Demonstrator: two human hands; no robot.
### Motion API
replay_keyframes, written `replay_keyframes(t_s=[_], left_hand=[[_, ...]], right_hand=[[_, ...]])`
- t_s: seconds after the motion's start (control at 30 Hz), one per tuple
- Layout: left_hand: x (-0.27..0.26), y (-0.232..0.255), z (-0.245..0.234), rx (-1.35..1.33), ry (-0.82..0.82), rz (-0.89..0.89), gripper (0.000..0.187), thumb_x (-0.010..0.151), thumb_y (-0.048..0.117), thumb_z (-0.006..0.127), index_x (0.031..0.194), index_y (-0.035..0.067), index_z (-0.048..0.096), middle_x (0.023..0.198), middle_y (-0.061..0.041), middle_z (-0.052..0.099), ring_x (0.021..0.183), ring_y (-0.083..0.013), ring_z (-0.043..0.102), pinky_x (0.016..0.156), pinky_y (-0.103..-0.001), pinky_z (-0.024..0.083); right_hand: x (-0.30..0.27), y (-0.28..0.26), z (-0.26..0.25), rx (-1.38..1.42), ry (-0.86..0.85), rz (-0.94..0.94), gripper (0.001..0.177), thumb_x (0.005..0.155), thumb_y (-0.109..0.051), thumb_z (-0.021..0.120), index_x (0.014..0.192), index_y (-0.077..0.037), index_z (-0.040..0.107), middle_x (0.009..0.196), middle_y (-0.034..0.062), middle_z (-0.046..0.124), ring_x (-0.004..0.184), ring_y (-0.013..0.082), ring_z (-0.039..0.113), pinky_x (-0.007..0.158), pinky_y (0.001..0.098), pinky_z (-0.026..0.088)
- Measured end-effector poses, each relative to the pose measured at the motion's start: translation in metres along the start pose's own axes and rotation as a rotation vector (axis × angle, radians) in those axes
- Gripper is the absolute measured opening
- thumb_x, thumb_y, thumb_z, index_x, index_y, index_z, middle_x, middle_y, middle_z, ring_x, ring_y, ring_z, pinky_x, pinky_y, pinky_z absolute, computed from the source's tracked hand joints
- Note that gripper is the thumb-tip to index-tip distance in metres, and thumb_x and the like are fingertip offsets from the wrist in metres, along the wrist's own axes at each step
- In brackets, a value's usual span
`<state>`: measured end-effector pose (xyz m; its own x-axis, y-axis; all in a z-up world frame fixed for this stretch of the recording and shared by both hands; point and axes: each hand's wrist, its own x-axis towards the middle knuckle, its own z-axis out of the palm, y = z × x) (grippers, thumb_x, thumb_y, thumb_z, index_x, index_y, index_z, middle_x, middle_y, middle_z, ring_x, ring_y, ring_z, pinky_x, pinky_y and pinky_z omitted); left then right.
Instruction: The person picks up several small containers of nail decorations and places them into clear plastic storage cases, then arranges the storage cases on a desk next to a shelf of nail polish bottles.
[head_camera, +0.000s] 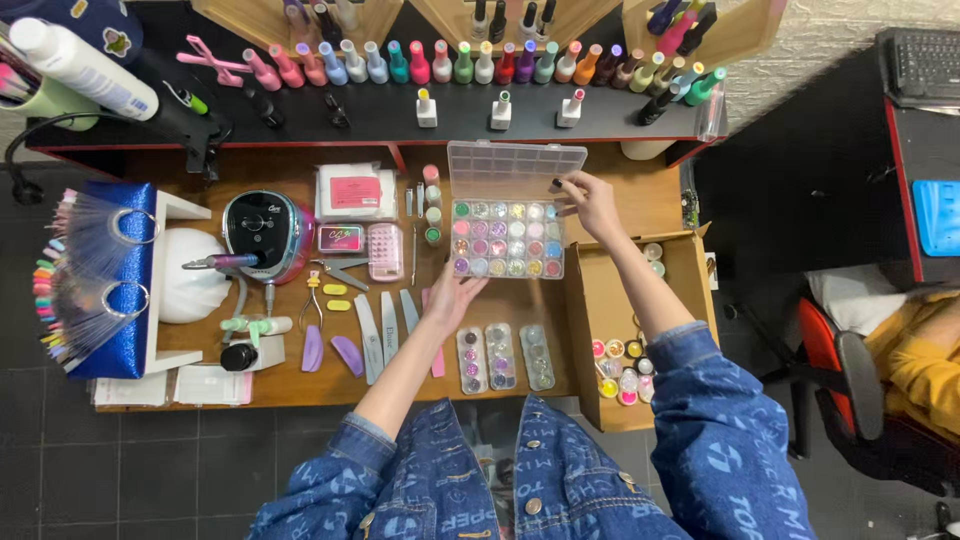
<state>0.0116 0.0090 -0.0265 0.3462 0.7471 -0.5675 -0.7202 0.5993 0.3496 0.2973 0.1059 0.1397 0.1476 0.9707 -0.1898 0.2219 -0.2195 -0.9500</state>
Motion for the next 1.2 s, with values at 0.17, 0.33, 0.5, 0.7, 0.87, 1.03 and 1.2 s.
replay_keyframes(t_s=[0.17,0.33,0.5,0.7,0.87,1.03,1.2], left_hand=[[0.025,-0.026,-0.003,-0.102,0.058,0.046,0.042,0.108,0.033,0.052,0.144,0.012,0.044,0.152,-0.022,0.044,0.141,-0.0476,0.041,0.123,-0.056,0.029],[0.023,-0.026,0.005,0.166,0.189,0.089,0.057,0.112,0.037,0.042,0.158,0.01,0.022,0.16,-0.027,0.025,0.14,-0.053,0.038,0.119,-0.055,0.036],[0.044,-0.024,0.002,0.366,0.299,0.099,0.059,0.111,0.038,0.044,0.157,0.004,0.029,0.155,-0.034,0.031,0.128,-0.0506,0.053,0.11,-0.049,0.048],[0.065,-0.017,0.002,0.545,0.374,0.24,0.045,0.109,0.016,0.046,0.149,-0.003,0.044,0.138,-0.037,0.049,0.111,-0.0458,0.065,0.098,-0.042,0.058],[0.086,-0.02,-0.02,0.772,0.383,0.369,0.037,0.102,0.002,0.053,0.138,-0.007,0.056,0.124,-0.032,0.054,0.092,-0.0436,0.072,0.076,-0.038,0.067],[0.093,-0.023,-0.013,0.921,0.496,0.479,0.037,0.095,-0.007,0.058,0.131,-0.002,0.064,0.112,-0.026,0.055,0.09,-0.0418,0.072,0.07,-0.031,0.068],[0.083,-0.02,0.005,0.935,0.545,0.484,0.037,0.094,-0.008,0.059,0.13,-0.001,0.067,0.11,-0.024,0.056,0.089,-0.0396,0.072,0.071,-0.03,0.068]], right_hand=[[0.025,0.015,0.003,0.001,-0.01,0.01,0.017,0.103,-0.019,0.069,0.108,-0.003,0.073,0.102,0.0213,0.072,0.086,0.0373,0.074,0.069,0.0445,0.066],[0.055,0.057,0.005,0.046,-0.012,0.036,0.02,0.104,-0.02,0.069,0.111,-0.002,0.073,0.103,0.0226,0.072,0.089,0.038,0.073,0.075,0.0482,0.065],[0.081,0.099,0.01,-0.083,-0.051,0.015,0.016,0.103,-0.022,0.071,0.11,-0.008,0.076,0.102,0.0183,0.073,0.092,0.0377,0.072,0.077,0.0447,0.064],[0.091,0.107,0.014,-0.126,-0.069,0.032,0.017,0.103,-0.023,0.07,0.114,-0.011,0.075,0.107,0.0175,0.073,0.097,0.0395,0.069,0.083,0.0471,0.062],[0.103,0.134,0.012,-0.262,-0.073,-0.001,0.022,0.103,-0.028,0.069,0.117,-0.013,0.075,0.112,0.0179,0.073,0.107,0.0415,0.066,0.088,0.0528,0.057],[0.111,0.154,0.009,-0.149,-0.018,0.097,0.018,0.102,-0.028,0.07,0.115,-0.016,0.076,0.11,0.0141,0.073,0.1,0.0365,0.07,0.084,0.0442,0.061],[0.115,0.166,0.003,-0.174,-0.026,0.059,0.021,0.103,-0.028,0.069,0.117,-0.014,0.075,0.11,0.0166,0.072,0.103,0.0382,0.069,0.086,0.0493,0.06]])
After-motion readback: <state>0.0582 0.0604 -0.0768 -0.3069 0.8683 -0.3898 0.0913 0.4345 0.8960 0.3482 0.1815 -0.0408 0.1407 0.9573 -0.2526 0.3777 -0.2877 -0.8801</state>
